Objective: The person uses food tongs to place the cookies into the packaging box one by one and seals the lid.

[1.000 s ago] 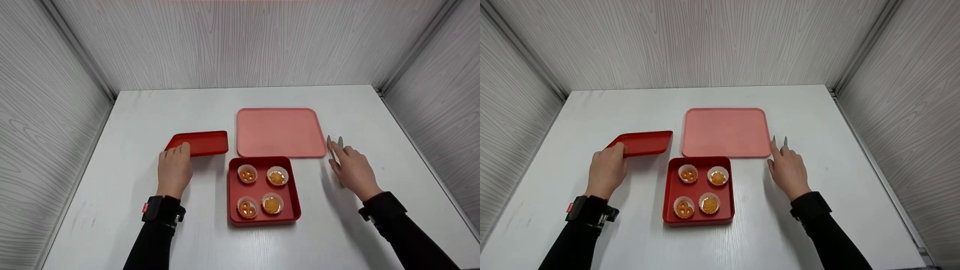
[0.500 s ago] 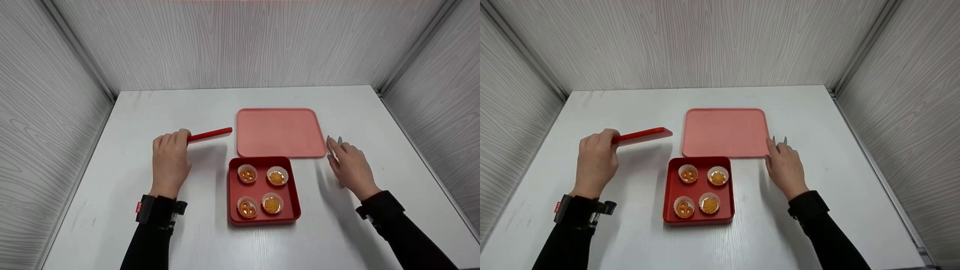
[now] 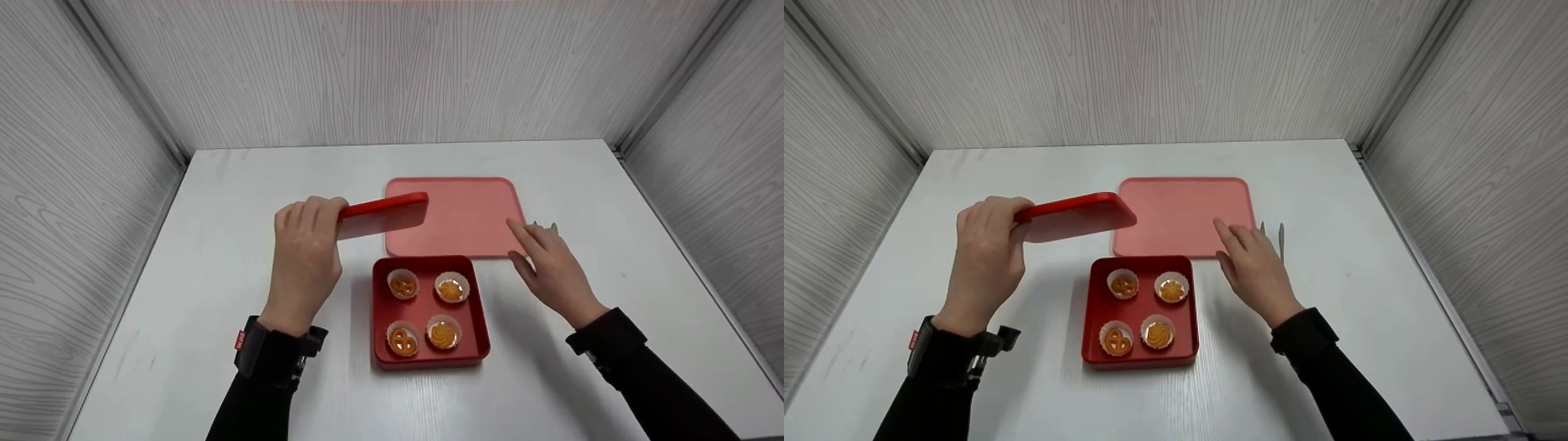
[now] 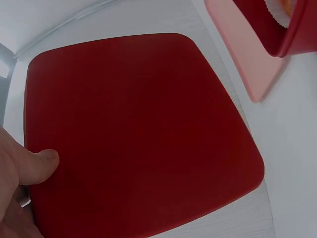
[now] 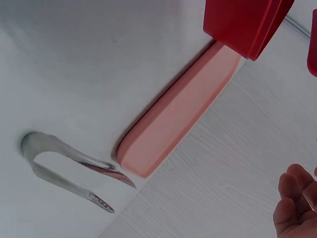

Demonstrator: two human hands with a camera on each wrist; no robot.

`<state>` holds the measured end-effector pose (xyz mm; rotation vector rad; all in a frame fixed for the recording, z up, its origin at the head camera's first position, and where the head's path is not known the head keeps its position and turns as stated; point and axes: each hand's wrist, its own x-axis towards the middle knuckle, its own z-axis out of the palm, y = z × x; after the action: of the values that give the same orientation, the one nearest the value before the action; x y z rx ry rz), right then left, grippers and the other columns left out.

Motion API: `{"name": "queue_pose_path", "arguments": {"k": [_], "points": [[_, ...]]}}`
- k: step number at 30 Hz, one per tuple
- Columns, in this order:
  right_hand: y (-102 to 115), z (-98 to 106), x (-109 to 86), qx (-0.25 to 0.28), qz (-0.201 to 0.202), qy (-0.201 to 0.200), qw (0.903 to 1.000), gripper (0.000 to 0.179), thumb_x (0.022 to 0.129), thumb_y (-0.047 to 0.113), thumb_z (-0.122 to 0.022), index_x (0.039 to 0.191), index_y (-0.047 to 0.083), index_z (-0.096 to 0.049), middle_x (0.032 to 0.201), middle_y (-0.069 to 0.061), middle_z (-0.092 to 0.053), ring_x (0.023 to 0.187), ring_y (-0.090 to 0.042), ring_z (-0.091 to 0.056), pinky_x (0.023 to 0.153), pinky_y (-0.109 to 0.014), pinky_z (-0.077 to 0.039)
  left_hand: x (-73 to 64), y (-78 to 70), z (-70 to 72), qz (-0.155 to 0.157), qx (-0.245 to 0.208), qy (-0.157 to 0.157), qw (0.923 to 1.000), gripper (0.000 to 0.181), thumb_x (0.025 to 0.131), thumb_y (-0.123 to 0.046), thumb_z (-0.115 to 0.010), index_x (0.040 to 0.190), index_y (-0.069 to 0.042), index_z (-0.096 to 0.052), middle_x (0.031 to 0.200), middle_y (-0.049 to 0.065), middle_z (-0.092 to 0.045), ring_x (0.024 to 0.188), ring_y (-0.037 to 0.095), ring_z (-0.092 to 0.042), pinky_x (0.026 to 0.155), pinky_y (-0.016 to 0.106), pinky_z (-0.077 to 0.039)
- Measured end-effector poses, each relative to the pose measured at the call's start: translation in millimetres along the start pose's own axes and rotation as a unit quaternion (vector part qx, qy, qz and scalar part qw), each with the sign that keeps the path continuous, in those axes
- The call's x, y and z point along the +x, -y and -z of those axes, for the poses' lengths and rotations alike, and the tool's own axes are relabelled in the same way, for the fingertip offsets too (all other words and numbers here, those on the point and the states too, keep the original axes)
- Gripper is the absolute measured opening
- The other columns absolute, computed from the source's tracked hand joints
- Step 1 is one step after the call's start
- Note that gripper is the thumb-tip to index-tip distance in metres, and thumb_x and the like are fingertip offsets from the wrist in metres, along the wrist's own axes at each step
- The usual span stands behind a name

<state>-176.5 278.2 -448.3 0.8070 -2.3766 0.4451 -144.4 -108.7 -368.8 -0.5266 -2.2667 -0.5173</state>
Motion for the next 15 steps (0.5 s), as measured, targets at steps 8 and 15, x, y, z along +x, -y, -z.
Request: {"name": "queue_pose_path", "arguments": {"k": [8,15], "points": [[29,-4,19.9,0.067,0.025,0.012,0.9974,0.066,0.091,0.006,-0.076,0.152,0.007,-0.049,0.130,-0.014,-0.065,0.120,-0.029,-0.060,0.104,-0.057,-0.045,6.6,-22.3,-5.3,-0.048,-0.007,0.024,0.9985,0.033,0.093,0.007,-0.063,0.123,-0.005,-0.058,0.106,0.011,-0.061,0.101,0.029,-0.055,0.097,0.047,-0.041],[52,-3,38.6,0.180,0.020,0.015,0.9834,0.056,0.093,0.005,-0.073,0.145,0.006,-0.053,0.130,-0.010,-0.064,0.122,-0.025,-0.060,0.105,-0.035,-0.047,9.0,-39.1,-9.2,-0.081,-0.042,0.035,0.9953,0.022,0.100,0.001,-0.058,0.121,-0.005,-0.057,0.104,0.008,-0.059,0.099,0.027,-0.053,0.094,0.043,-0.041]]}}
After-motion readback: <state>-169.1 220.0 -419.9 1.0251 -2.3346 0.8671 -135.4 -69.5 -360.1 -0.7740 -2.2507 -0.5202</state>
